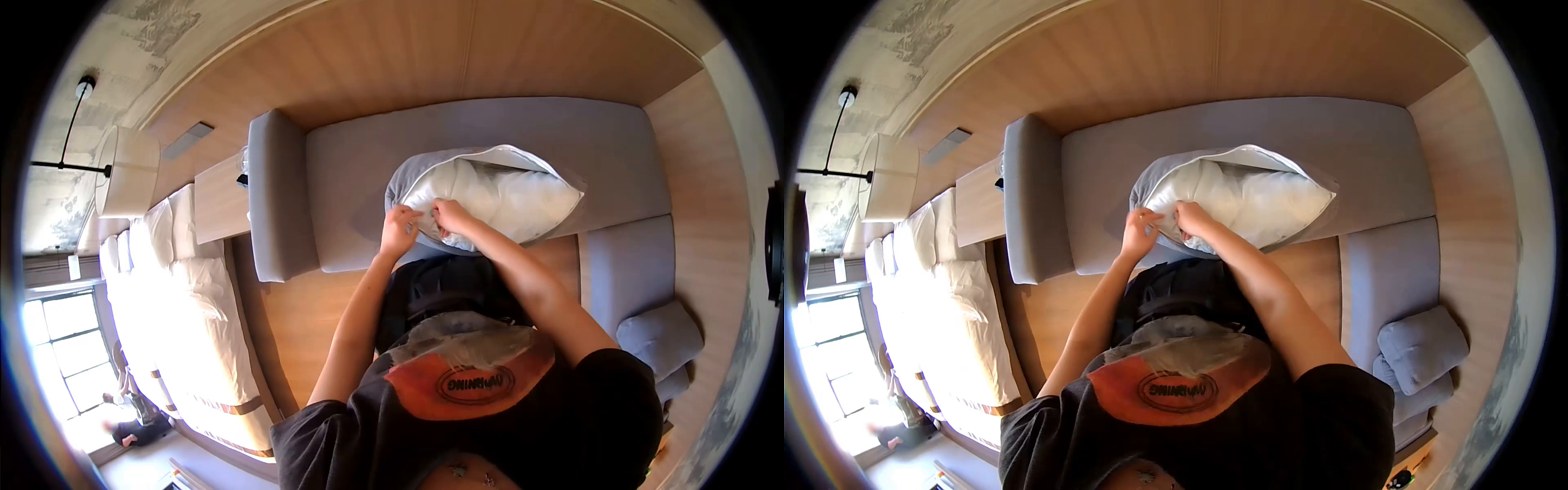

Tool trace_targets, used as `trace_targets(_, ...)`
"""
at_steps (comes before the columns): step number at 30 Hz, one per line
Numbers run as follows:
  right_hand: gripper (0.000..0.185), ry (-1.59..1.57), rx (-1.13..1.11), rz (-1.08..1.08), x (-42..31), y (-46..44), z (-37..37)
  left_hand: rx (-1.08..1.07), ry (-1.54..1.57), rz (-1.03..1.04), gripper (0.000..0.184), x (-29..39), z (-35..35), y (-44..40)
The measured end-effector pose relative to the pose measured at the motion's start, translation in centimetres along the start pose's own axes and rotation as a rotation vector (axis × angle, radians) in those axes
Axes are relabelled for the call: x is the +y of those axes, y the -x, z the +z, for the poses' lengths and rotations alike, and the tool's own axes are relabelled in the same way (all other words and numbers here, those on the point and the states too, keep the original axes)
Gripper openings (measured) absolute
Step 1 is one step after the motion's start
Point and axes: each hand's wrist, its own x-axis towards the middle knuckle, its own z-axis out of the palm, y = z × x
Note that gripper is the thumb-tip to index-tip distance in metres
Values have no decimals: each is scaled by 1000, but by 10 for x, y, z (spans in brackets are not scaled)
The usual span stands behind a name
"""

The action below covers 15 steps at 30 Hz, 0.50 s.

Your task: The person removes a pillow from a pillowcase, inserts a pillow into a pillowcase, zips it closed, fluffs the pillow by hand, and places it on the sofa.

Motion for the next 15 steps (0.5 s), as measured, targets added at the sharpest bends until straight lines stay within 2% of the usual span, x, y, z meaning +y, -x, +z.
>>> trace_targets(3,13,-111,-38,9,12,-15,12,347,33,-388,33,-19,-4,2)
trace_targets(4,14,-89,-33,3,11,-17,13,366,-110,-440,28,-36,-2,7)
trace_targets(7,14,-24,-24,-28,8,-19,17,254,263,-763,25,-93,18,24)
trace_targets(8,15,-9,-26,-42,6,-20,19,210,328,-834,30,-97,21,25)
trace_targets(10,19,16,-90,-61,-6,-20,22,106,252,-798,33,-85,13,18)
trace_targets(13,23,-316,-80,-57,-36,-17,32,20,103,-786,41,-72,11,10)
trace_targets(15,27,-306,54,-93,-46,-24,39,0,-40,-799,46,-68,15,4)
